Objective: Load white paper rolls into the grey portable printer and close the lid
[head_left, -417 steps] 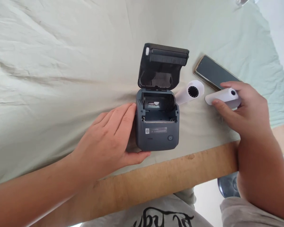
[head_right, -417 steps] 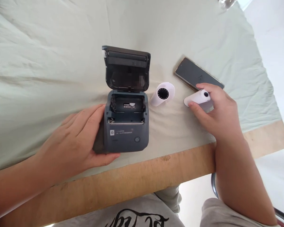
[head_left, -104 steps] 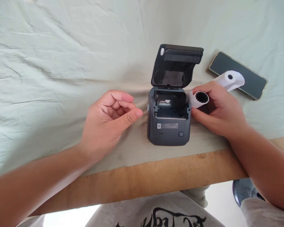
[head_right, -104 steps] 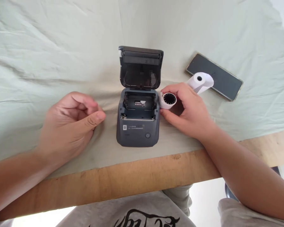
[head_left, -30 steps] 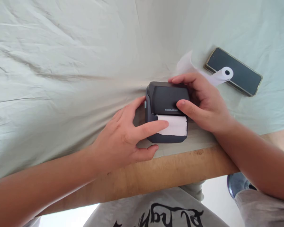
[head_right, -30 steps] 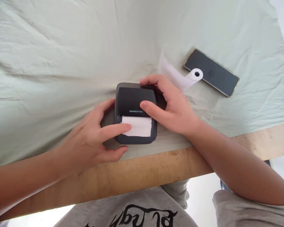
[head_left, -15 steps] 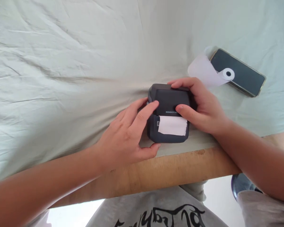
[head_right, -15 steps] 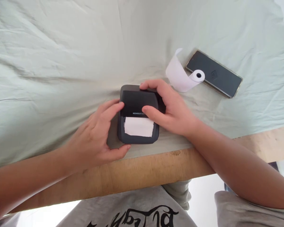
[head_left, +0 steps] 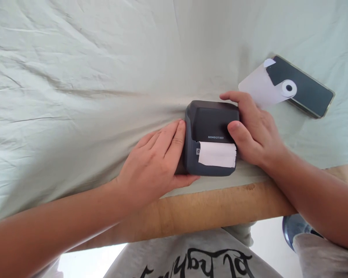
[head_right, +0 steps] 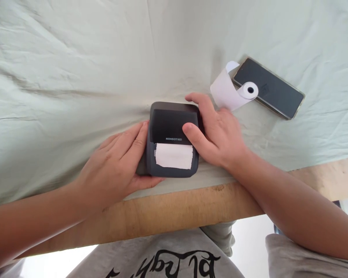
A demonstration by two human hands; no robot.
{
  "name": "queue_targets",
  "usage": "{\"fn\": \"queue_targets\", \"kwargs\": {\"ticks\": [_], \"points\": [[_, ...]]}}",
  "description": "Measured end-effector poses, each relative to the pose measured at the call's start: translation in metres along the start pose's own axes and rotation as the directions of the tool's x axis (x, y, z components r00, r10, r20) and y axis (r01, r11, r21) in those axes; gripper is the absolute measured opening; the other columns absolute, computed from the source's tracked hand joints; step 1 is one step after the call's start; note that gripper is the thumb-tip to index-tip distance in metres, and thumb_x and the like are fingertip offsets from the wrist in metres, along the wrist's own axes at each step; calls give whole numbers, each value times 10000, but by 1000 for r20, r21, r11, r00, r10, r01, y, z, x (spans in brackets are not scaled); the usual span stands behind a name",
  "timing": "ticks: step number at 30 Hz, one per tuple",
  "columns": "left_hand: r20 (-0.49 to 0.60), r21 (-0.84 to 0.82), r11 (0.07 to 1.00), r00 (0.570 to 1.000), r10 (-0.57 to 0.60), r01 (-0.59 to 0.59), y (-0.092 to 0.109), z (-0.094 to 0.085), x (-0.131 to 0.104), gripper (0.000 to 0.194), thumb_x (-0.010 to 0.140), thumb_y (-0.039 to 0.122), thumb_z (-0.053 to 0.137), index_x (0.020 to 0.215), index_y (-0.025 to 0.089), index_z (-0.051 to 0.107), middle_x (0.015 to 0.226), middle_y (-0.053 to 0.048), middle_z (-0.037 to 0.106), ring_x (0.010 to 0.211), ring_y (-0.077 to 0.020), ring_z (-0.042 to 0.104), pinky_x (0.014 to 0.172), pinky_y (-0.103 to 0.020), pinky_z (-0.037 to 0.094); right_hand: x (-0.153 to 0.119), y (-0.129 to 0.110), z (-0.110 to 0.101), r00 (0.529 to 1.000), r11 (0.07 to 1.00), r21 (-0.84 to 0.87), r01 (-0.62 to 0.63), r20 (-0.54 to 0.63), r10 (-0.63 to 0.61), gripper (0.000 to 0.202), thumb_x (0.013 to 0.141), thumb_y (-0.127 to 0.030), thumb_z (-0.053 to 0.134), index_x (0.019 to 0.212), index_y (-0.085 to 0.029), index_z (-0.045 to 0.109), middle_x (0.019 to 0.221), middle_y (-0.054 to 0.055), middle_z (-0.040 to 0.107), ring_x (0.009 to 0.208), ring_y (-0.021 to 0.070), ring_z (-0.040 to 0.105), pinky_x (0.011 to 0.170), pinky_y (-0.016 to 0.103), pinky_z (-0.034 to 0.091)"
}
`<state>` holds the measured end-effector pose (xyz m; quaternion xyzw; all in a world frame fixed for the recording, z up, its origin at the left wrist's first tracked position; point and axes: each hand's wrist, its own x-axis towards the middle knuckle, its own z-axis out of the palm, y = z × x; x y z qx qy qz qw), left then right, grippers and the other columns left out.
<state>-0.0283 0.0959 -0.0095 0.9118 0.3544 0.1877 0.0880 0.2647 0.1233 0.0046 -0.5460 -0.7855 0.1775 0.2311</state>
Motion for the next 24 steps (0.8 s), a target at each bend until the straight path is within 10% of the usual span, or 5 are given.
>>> {"fn": "queue_targets", "kwargs": {"ticks": [16,24], "points": [[-46,49,999,999,19,-17,9,4,4,885,1058,514,689,1660,-89,447,1579,-386,671,1443,-450,743,1199,-510,632,-1,7,-1,998,995,91,-43,45,39,878,1046,-929,343,1619,-298,553,847,44,667,716,236,637,714,402,489],[-18,-82,995,999,-49,47,1,1,0,1119,1008,691,681,1801,64,200,1691,-332,605,1468,-470,715,1174,-585,629,7,22,-20,952,935,350,-56,300,-55,1029,837,-674,939,1686,-359,450,866,-41,759,665,188,657,608,346,508]]}}
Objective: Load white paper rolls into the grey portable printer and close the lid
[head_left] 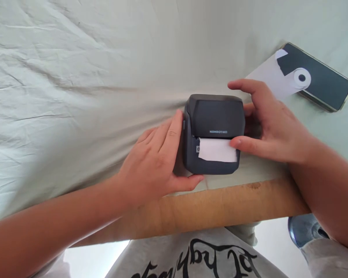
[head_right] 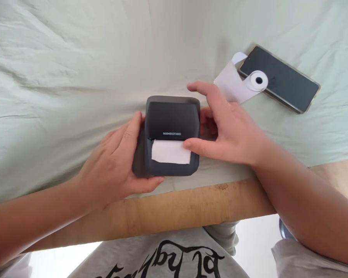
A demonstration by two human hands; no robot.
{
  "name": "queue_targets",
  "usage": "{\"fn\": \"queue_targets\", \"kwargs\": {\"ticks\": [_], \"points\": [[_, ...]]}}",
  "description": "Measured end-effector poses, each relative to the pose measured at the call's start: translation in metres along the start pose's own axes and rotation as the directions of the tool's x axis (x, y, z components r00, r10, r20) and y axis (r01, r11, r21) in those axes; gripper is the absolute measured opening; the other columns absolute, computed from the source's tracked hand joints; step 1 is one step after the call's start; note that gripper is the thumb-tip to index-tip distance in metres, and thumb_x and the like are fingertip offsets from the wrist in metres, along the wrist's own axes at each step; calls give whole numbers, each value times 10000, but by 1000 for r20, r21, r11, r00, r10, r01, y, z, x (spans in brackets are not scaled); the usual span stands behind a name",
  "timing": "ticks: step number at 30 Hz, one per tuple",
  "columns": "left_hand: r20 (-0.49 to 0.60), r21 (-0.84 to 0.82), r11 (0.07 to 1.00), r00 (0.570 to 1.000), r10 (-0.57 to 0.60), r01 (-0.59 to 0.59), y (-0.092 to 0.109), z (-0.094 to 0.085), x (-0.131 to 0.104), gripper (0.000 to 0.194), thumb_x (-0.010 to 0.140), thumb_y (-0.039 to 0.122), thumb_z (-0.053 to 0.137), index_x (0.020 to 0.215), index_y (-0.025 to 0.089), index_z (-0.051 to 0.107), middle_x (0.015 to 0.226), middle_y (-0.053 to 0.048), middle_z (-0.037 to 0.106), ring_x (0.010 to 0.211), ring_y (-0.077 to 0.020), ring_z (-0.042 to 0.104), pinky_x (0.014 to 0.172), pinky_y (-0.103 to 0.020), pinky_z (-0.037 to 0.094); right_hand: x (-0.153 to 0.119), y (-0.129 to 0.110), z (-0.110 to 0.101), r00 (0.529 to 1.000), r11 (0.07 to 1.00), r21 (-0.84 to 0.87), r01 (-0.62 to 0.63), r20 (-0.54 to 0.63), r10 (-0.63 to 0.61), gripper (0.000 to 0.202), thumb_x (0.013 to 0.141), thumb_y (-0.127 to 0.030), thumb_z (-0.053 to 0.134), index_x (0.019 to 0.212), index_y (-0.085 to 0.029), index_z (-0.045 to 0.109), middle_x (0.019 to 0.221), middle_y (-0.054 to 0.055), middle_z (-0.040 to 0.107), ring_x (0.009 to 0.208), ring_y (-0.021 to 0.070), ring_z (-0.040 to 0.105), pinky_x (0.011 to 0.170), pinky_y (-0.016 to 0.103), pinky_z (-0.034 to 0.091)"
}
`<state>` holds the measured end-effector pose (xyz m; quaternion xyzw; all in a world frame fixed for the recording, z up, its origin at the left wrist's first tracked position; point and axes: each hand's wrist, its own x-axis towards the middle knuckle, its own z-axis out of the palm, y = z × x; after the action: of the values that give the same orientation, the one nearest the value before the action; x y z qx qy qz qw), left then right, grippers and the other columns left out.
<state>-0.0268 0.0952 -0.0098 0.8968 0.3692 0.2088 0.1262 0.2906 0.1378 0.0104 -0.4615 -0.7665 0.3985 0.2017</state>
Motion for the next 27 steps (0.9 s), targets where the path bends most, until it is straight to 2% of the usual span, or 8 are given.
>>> {"fn": "queue_targets", "kwargs": {"ticks": [3,6,9,13,16,19,22,27], "points": [[46,15,1000,999,-16,16,-2,-2,1,1074,984,629,736,1789,100,262,1688,-302,616,1509,-459,686,1215,-572,599,1,-15,0,996,998,58,-2,-89,7,912,805,-638,981,1560,-354,555,659,-104,630,538,149,554,538,324,447],[45,20,1000,999,-18,17,-2,-2,1,1080,963,625,775,1773,99,293,1680,-295,623,1491,-459,697,1218,-567,594,1,-35,5,970,999,20,51,-237,-45,655,909,-633,902,1426,-344,624,525,-136,518,446,136,467,503,338,413],[35,-13,1000,999,-14,15,0,-1,0,1097,960,651,789,1782,129,285,1685,-272,626,1499,-450,690,1227,-567,592,-2,-52,10,906,993,-120,21,-417,-69,357,1034,-575,791,1289,-333,730,633,-72,673,488,151,559,558,389,467],[23,-192,977,995,-92,95,-4,0,-1,1053,957,658,782,1782,203,310,1731,-232,586,1551,-474,640,1259,-641,575,-1,-60,13,822,987,-159,25,-559,-111,264,1045,-560,779,1099,-301,785,860,6,796,613,187,685,560,414,486],[-77,-539,829,971,-225,149,-11,-3,-2,750,1070,680,627,1690,309,426,1681,-162,628,1556,-418,644,1203,-614,633,6,-59,12,862,977,-208,38,-487,-137,144,1058,-436,757,1007,-301,763,990,-4,831,663,171,704,593,407,518],[-57,-716,671,942,-331,192,-17,-7,0,515,1141,678,510,1510,322,562,1536,-132,708,1508,-342,685,1191,-570,659,14,-57,6,940,954,-296,43,-311,-139,83,1010,-332,733,931,-315,750,733,-40,717,557,148,600,588,390,497],[-30,-744,633,935,-354,216,-17,-9,2,540,1108,738,551,1445,318,601,1480,-125,743,1464,-350,713,1200,-593,659,21,-52,-5,985,938,-344,45,-139,-98,76,986,-388,722,964,-324,757,580,-56,592,491,147,518,567,385,414],[-24,-757,610,922,-385,235,-14,-8,4,600,1079,808,580,1422,320,641,1445,-120,778,1427,-374,740,1179,-629,665,35,-37,-17,993,850,-515,111,26,-114,295,922,-517,811,1181,-377,792,608,-31,601,503,163,446,540,374,249]]}}
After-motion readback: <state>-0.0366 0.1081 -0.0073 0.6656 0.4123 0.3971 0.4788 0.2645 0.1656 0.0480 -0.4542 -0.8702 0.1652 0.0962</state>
